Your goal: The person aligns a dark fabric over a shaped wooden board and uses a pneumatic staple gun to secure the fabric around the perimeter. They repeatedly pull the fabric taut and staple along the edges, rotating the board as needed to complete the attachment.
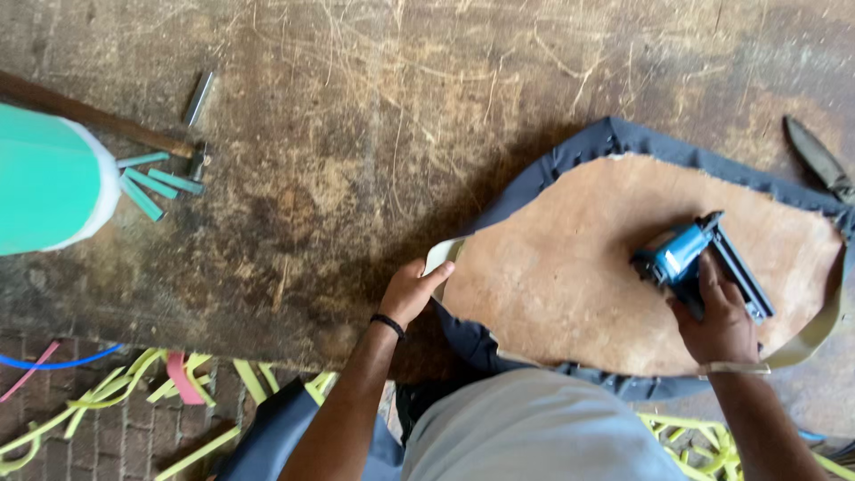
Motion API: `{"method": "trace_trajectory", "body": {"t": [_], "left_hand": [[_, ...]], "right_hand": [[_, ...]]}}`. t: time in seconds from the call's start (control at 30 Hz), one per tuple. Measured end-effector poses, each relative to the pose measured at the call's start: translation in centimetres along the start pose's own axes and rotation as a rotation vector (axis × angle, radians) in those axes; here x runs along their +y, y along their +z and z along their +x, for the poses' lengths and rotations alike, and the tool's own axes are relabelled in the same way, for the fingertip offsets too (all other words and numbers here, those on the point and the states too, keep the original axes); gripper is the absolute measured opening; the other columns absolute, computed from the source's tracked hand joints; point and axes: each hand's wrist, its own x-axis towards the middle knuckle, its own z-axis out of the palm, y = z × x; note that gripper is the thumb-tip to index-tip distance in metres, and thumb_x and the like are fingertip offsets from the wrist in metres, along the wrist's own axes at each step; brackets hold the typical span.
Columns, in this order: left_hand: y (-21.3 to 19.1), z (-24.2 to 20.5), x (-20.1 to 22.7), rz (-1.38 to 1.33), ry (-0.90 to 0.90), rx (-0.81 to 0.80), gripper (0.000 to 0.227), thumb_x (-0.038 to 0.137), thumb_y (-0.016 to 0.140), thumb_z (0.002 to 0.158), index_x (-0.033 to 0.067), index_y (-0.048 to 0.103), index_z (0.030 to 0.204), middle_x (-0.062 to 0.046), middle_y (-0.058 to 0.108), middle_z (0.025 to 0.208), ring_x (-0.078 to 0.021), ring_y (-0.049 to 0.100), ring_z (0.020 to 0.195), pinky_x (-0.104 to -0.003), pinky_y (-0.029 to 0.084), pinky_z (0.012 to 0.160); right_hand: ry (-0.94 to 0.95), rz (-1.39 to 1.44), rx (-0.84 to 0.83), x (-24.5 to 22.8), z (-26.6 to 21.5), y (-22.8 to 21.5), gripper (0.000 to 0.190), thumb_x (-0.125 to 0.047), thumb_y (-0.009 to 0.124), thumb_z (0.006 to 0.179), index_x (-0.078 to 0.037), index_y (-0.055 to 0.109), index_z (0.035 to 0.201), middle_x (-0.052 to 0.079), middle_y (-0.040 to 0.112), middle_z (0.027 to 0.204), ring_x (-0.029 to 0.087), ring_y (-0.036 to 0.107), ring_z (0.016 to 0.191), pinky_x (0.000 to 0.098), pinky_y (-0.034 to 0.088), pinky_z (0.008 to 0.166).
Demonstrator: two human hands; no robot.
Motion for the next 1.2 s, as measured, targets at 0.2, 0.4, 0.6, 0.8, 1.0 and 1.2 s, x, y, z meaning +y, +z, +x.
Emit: {"method": "trace_trajectory", "body": {"t": [0.2,0.4,0.6,0.8,1.0,1.2], "left_hand": [[3.4,-5.7,-3.5,-0.163,0.156,0.039,0.047,0.043,0.077,0.084,0.0000,0.071,0.103,-0.011,0.078,0.093,-0.0243,0.074,0.087,-0.038,0.057,0.079],[7.5,-4.7,-2.4,-0.289,0.262,0.240,0.038,0.016,0.080,0.078,0.0000,0.069,0.111,-0.011,0.079,0.102,-0.0214,0.075,0.093,-0.036,0.057,0.083],[6.0,-4.2,-2.0,-0.252,0.257,0.200,0.033,0.013,0.081,0.079,-0.0007,0.072,0.107,-0.011,0.080,0.099,-0.0200,0.075,0.089,-0.035,0.057,0.082],[6.2,-3.4,-3.3,-0.217,0.291,0.074,0.029,0.020,0.079,0.084,-0.0013,0.076,0.103,-0.009,0.081,0.095,-0.0170,0.075,0.083,-0.034,0.059,0.077],[5.8,-3.1,-3.4,-0.173,0.340,0.179,0.036,0.024,0.080,0.082,0.0013,0.074,0.109,-0.009,0.079,0.099,-0.0185,0.075,0.089,-0.034,0.056,0.081],[6.6,-3.4,-3.8,-0.126,0.309,0.154,0.034,0.027,0.080,0.083,-0.0002,0.075,0.104,-0.010,0.079,0.096,-0.0199,0.076,0.087,-0.035,0.057,0.079]], "right_hand": [[0.094,0.042,0.098,-0.8,-2.1,1.4,0.087,-0.027,0.086,0.080,-0.006,0.050,0.157,0.027,0.056,0.144,0.042,0.058,0.127,0.0504,0.051,0.102],[0.100,0.410,0.185,-7.3,-5.2,-4.4,0.048,-0.022,0.079,0.088,-0.001,0.069,0.130,0.021,0.061,0.136,0.037,0.061,0.122,0.0459,0.051,0.103],[-0.070,1.183,-0.096,-5.3,-16.2,-13.6,0.024,-0.015,0.068,0.098,0.004,0.069,0.113,0.017,0.067,0.108,0.028,0.066,0.099,0.0363,0.053,0.090],[0.452,0.976,-0.203,-1.2,-28.4,-12.8,0.024,-0.016,0.067,0.098,0.004,0.069,0.113,0.016,0.067,0.103,0.026,0.065,0.094,0.0353,0.052,0.086],[0.495,0.991,-0.217,-3.1,-26.8,-8.9,0.024,-0.016,0.066,0.099,0.004,0.069,0.112,0.015,0.066,0.099,0.023,0.064,0.089,0.0342,0.052,0.081],[0.543,0.979,-0.194,-3.8,-28.0,-10.1,0.024,-0.017,0.065,0.099,0.004,0.069,0.111,0.013,0.066,0.094,0.021,0.063,0.084,0.0331,0.051,0.077]]}}
